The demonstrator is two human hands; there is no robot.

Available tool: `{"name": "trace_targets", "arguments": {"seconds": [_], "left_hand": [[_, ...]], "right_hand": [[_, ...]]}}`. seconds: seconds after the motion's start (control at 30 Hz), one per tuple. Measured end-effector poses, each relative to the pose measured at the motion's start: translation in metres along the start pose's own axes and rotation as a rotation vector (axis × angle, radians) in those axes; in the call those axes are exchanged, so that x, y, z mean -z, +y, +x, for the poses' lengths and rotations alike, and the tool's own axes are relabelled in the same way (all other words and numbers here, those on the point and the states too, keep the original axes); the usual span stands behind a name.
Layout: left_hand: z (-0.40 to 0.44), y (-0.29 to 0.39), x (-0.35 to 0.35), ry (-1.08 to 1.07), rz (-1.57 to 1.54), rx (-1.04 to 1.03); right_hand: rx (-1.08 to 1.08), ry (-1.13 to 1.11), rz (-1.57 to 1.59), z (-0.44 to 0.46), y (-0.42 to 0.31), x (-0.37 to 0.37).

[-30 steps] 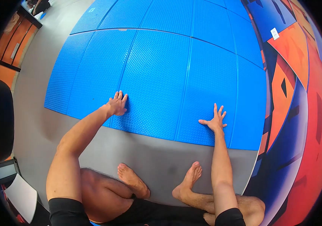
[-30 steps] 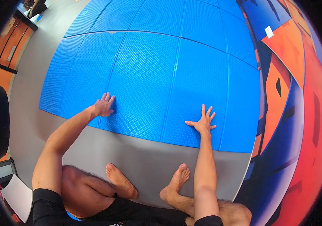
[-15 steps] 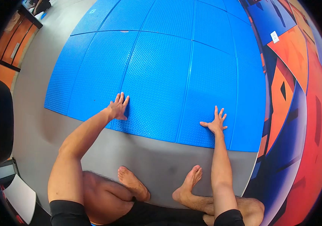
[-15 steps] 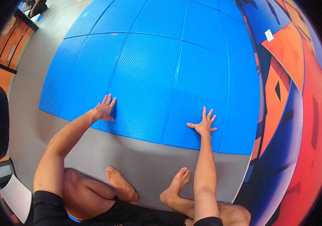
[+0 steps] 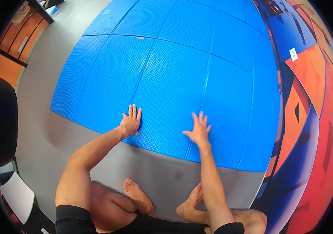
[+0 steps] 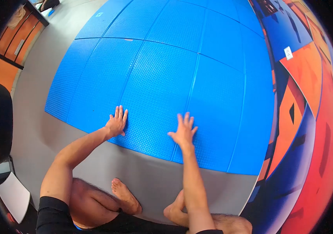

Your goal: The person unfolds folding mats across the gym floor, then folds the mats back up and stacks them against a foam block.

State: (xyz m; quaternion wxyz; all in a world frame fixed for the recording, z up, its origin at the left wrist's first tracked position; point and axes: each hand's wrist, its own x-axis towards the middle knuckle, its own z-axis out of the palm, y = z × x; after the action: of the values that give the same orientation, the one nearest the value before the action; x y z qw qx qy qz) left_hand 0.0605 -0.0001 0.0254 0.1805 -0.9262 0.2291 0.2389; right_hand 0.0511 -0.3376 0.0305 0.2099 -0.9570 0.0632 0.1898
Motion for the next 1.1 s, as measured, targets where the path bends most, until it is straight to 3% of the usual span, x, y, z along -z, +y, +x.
{"name": "trace_targets", "arguments": {"seconds": [0.07, 0.17, 0.27, 0.4, 0.47, 0.5, 0.6, 0.73, 0.83, 0.93, 1.03, 1.1], "left_hand": [[-0.003, 0.000, 0.001, 0.031, 0.016, 0.001], [-0.003, -0.001, 0.000, 0.023, -0.012, -0.004], [-0.002, -0.005, -0.001, 0.018, -0.055, -0.003], [-0.011, -0.004, 0.016, -0.003, -0.169, 0.075], [-0.014, 0.001, 0.021, -0.009, -0.245, 0.145], [-0.005, 0.012, 0.002, 0.013, -0.342, 0.260], [-0.038, 0.031, 0.063, -0.030, -0.761, 0.342], [-0.118, 0.075, 0.112, 0.215, -1.229, 0.351], [-0.205, 0.075, 0.186, 0.225, -1.476, 0.472], [-0.292, 0.064, 0.246, 0.316, -1.506, 0.600], [-0.372, 0.038, 0.309, 0.308, -1.429, 0.683], [-0.418, 0.025, 0.345, 0.428, -1.438, 0.703]], "right_hand": [[0.091, -0.079, 0.117, -0.002, -0.026, -0.011], [-0.108, -0.094, 0.150, -0.019, -0.043, -0.016], [0.028, 0.001, -0.037, -0.036, -0.050, -0.033], [-0.006, -0.069, -0.202, -0.033, -0.059, -0.036], [0.052, -0.192, 0.050, -0.025, -0.034, -0.033], [0.083, -0.241, 0.171, -0.018, -0.023, -0.014], [-0.035, -0.367, -0.012, -0.025, -0.014, 0.073], [-0.073, -0.224, 0.107, -0.081, -0.021, 0.181], [-0.100, -0.241, 0.011, -0.147, -0.059, 0.256], [-0.060, -0.288, 0.068, -0.207, -0.081, 0.305], [0.177, -0.221, 0.296, -0.265, -0.121, 0.355], [0.269, -0.210, 0.283, -0.298, -0.150, 0.388]]}}
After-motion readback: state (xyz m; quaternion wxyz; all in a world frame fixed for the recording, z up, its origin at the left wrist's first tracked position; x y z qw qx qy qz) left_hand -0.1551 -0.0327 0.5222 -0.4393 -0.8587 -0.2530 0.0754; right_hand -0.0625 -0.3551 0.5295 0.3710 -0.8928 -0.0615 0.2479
